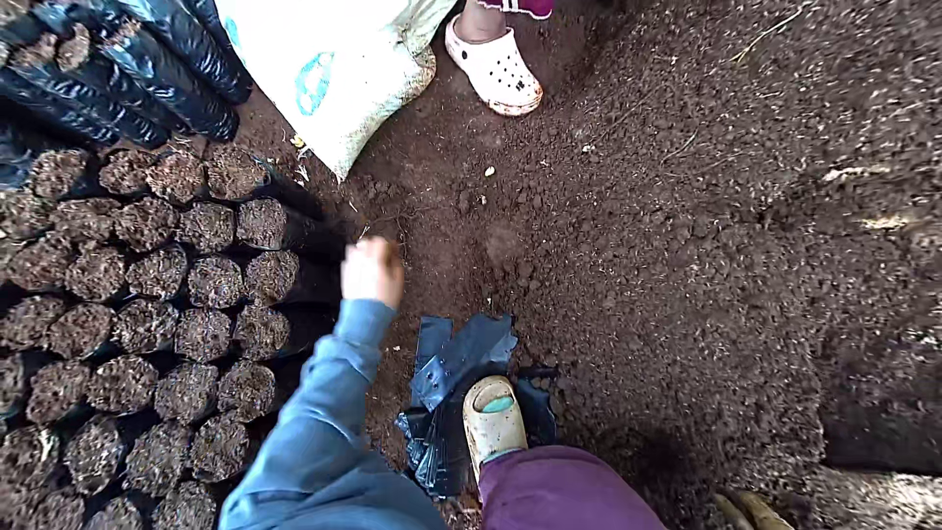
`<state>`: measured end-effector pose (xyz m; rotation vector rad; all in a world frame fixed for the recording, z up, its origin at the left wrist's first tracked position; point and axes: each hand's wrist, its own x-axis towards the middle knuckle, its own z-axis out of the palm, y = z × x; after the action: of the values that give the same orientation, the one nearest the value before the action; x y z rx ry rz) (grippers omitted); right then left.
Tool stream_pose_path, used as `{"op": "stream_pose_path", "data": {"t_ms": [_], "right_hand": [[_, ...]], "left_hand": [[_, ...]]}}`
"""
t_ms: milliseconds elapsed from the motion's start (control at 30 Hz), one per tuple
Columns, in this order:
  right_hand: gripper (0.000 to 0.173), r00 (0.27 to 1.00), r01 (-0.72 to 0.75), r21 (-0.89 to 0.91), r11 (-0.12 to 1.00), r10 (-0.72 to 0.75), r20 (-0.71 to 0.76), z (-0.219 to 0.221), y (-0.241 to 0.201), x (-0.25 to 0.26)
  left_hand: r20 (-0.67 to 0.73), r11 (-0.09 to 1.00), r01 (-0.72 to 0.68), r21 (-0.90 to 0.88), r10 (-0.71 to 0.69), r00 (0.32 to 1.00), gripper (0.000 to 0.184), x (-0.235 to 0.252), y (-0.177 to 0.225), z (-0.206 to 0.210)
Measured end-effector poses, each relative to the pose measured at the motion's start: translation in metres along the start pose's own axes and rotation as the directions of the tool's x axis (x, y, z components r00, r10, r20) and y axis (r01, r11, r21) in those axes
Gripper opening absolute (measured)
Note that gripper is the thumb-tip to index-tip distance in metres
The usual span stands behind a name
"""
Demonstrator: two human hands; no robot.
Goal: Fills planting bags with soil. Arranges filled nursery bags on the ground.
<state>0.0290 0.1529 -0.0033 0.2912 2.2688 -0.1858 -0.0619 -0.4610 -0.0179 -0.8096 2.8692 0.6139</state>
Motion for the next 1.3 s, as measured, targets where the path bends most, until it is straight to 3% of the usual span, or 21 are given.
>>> {"op": "stream_pose_path", "data": {"t_ms": [67, 100, 167, 233, 300, 367, 467, 567, 633, 767, 833, 900, 1000, 1067, 1167, 1233, 1300], "right_hand": [[0.058, 0.997, -0.029, 0.021, 0.999, 0.03, -0.065, 0.001, -0.004, -0.002], [0.06, 0.994, -0.038, 0.047, 0.998, 0.043, -0.105, 0.001, -0.005, -0.005], [0.065, 0.983, -0.037, 0.113, 0.993, 0.057, -0.176, -0.001, -0.004, -0.009], [0.062, 0.967, 0.02, 0.199, 0.98, 0.032, -0.254, 0.003, -0.004, -0.008], [0.073, 0.967, 0.069, 0.263, 0.962, 0.001, -0.256, 0.002, -0.01, -0.008], [0.08, 0.958, 0.126, 0.291, 0.948, -0.041, -0.282, -0.002, -0.018, -0.013], [0.064, 0.94, 0.231, 0.33, 0.915, -0.122, -0.319, -0.011, -0.035, -0.027], [0.052, 0.939, 0.305, 0.377, 0.874, -0.21, -0.273, -0.008, -0.047, -0.035], [0.05, 0.936, 0.337, 0.417, 0.844, -0.252, -0.246, 0.0, -0.054, -0.037], [0.05, 0.923, 0.384, 0.494, 0.78, -0.318, -0.215, 0.014, -0.056, -0.042], [0.05, 0.924, 0.383, 0.517, 0.766, -0.324, -0.203, 0.017, -0.051, -0.045], [0.049, 0.931, 0.365, 0.551, 0.751, -0.303, -0.204, 0.017, -0.045, -0.047], [0.047, 0.944, 0.329, 0.618, 0.715, -0.268, -0.192, 0.014, -0.043, -0.048], [0.046, 0.953, 0.292, 0.701, 0.651, -0.263, -0.153, 0.013, -0.051, -0.047], [0.054, 0.969, 0.157, 0.898, 0.411, -0.24, -0.06, 0.007, -0.077, -0.045], [0.053, 0.975, 0.076, 0.988, 0.133, -0.219, -0.046, 0.001, -0.095, -0.045], [0.038, 0.967, 0.127, 0.99, -0.058, -0.216, -0.137, -0.002, -0.104, -0.04]], "left_hand": [[0.344, 0.997, 0.077, -0.028, -0.062, 0.937, 0.037, -0.028, 0.011, 0.072], [0.443, 0.992, 0.11, -0.059, -0.072, 0.894, 0.04, -0.041, 0.013, 0.106], [0.548, 0.989, 0.082, -0.125, 0.0, 0.837, 0.048, -0.068, 0.034, 0.156], [0.612, 0.988, -0.033, -0.148, 0.118, 0.782, 0.054, -0.092, 0.066, 0.185], [0.673, 0.986, -0.145, -0.085, 0.164, 0.721, 0.06, -0.109, 0.099, 0.2], [0.685, 0.974, -0.227, -0.021, 0.18, 0.706, 0.055, -0.117, 0.121, 0.21], [0.655, 0.928, -0.369, 0.052, 0.247, 0.714, 0.04, -0.117, 0.144, 0.205], [0.681, 0.789, -0.6, 0.132, 0.368, 0.633, 0.048, -0.123, 0.162, 0.199], [0.718, 0.737, -0.641, 0.215, 0.325, 0.615, 0.057, -0.127, 0.175, 0.203], [0.732, 0.683, -0.633, 0.364, 0.21, 0.648, 0.069, -0.136, 0.195, 0.204], [0.737, 0.699, -0.596, 0.394, 0.148, 0.66, 0.073, -0.139, 0.197, 0.204], [0.744, 0.774, -0.526, 0.353, 0.109, 0.659, 0.056, -0.138, 0.204, 0.198], [0.804, 0.87, -0.477, 0.125, 0.193, 0.562, 0.039, -0.142, 0.231, 0.168], [0.805, 0.938, -0.343, -0.056, 0.245, 0.54, 0.049, -0.153, 0.253, 0.145], [0.803, 0.965, -0.075, -0.251, 0.251, 0.541, 0.062, -0.176, 0.285, 0.113], [0.797, 0.91, 0.122, -0.397, 0.276, 0.537, 0.048, -0.189, 0.296, 0.105], [0.772, 0.767, 0.35, -0.538, 0.282, 0.569, 0.022, -0.202, 0.299, 0.107]]}}
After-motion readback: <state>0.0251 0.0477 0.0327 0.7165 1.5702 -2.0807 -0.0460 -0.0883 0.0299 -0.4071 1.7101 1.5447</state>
